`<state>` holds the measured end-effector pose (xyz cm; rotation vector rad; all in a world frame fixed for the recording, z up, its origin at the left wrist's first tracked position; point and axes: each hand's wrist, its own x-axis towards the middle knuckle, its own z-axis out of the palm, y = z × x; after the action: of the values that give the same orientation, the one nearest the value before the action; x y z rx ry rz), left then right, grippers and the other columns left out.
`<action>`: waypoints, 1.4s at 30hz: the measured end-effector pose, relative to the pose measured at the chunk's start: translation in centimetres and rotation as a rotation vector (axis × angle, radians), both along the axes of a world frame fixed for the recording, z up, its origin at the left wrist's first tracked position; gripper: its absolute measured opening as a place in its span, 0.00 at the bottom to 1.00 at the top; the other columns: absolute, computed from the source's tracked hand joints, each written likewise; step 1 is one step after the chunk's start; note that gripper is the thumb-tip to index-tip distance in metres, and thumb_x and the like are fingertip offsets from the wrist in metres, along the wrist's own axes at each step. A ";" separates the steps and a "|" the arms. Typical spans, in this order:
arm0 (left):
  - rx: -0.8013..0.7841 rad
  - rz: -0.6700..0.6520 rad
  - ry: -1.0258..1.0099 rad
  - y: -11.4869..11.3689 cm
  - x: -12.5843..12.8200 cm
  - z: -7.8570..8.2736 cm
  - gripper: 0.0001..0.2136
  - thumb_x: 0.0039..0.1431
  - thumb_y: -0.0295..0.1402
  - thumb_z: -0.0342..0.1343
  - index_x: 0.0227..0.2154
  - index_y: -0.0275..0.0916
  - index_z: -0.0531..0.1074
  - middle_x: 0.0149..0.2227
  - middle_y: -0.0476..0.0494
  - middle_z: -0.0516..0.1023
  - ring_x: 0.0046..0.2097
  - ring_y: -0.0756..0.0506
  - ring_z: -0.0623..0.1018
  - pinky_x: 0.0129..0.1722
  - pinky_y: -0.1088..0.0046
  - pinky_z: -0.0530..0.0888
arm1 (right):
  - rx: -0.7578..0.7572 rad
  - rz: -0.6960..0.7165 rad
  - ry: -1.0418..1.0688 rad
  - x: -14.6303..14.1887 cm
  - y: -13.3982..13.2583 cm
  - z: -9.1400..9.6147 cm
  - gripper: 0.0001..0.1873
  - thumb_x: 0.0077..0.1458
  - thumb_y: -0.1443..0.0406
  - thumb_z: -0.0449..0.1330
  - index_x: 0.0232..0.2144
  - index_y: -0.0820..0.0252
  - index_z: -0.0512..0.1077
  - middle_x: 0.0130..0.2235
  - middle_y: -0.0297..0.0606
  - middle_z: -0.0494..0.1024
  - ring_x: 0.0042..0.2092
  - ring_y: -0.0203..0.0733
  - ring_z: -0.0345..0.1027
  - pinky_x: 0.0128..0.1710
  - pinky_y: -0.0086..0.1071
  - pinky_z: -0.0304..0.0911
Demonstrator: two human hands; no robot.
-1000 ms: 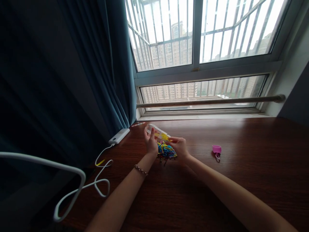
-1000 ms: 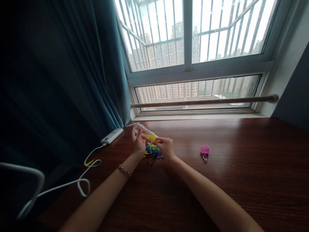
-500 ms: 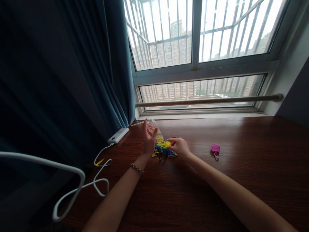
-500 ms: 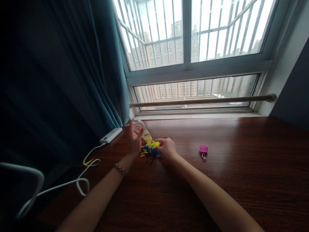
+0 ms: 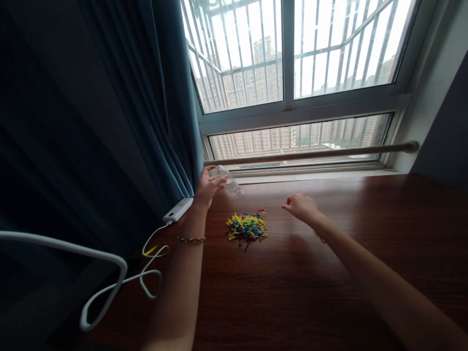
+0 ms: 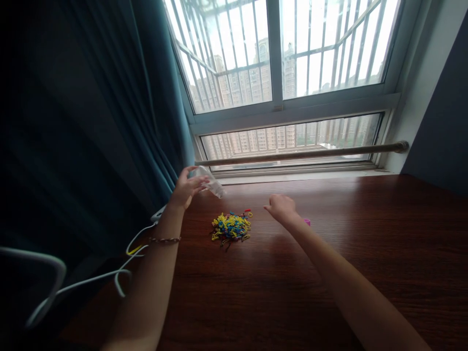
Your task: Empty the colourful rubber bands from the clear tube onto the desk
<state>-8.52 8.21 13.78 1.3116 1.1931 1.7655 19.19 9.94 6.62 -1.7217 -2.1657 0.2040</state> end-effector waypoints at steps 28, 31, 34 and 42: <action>-0.479 -0.213 0.346 3.0 1.6 -3.0 0.18 0.38 0.45 0.63 0.25 0.33 0.70 0.25 0.40 0.76 0.21 0.49 0.75 0.19 0.79 0.67 | -0.155 0.171 -0.012 4.1 3.2 -1.5 0.36 0.38 0.70 0.62 0.52 0.68 0.60 0.36 0.43 0.75 0.38 0.41 0.69 0.34 0.28 0.62; -0.476 -0.245 0.282 2.8 2.6 -3.0 0.19 0.41 0.46 0.61 0.28 0.34 0.68 0.29 0.38 0.76 0.23 0.48 0.76 0.22 0.77 0.70 | 0.076 0.379 0.220 2.5 2.5 -1.3 0.41 0.40 0.74 0.58 0.57 0.66 0.49 0.37 0.41 0.74 0.38 0.38 0.67 0.39 0.28 0.60; -0.462 -0.332 0.209 2.9 3.2 -3.3 0.19 0.44 0.45 0.60 0.31 0.34 0.67 0.31 0.36 0.76 0.25 0.48 0.76 0.24 0.75 0.72 | 0.189 0.474 0.338 1.2 1.7 -1.2 0.43 0.40 0.74 0.58 0.58 0.64 0.46 0.37 0.40 0.74 0.38 0.38 0.67 0.40 0.29 0.59; -0.475 -0.472 0.180 2.5 4.8 -3.1 0.18 0.49 0.44 0.57 0.35 0.34 0.65 0.32 0.39 0.75 0.27 0.50 0.76 0.29 0.75 0.73 | 0.285 0.448 0.285 0.7 0.6 -0.9 0.47 0.42 0.70 0.62 0.60 0.62 0.42 0.37 0.42 0.74 0.35 0.41 0.69 0.36 0.31 0.61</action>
<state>-3.71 10.68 10.70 1.3359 1.1818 0.9762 19.91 10.59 5.73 -0.9772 -2.2052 0.2253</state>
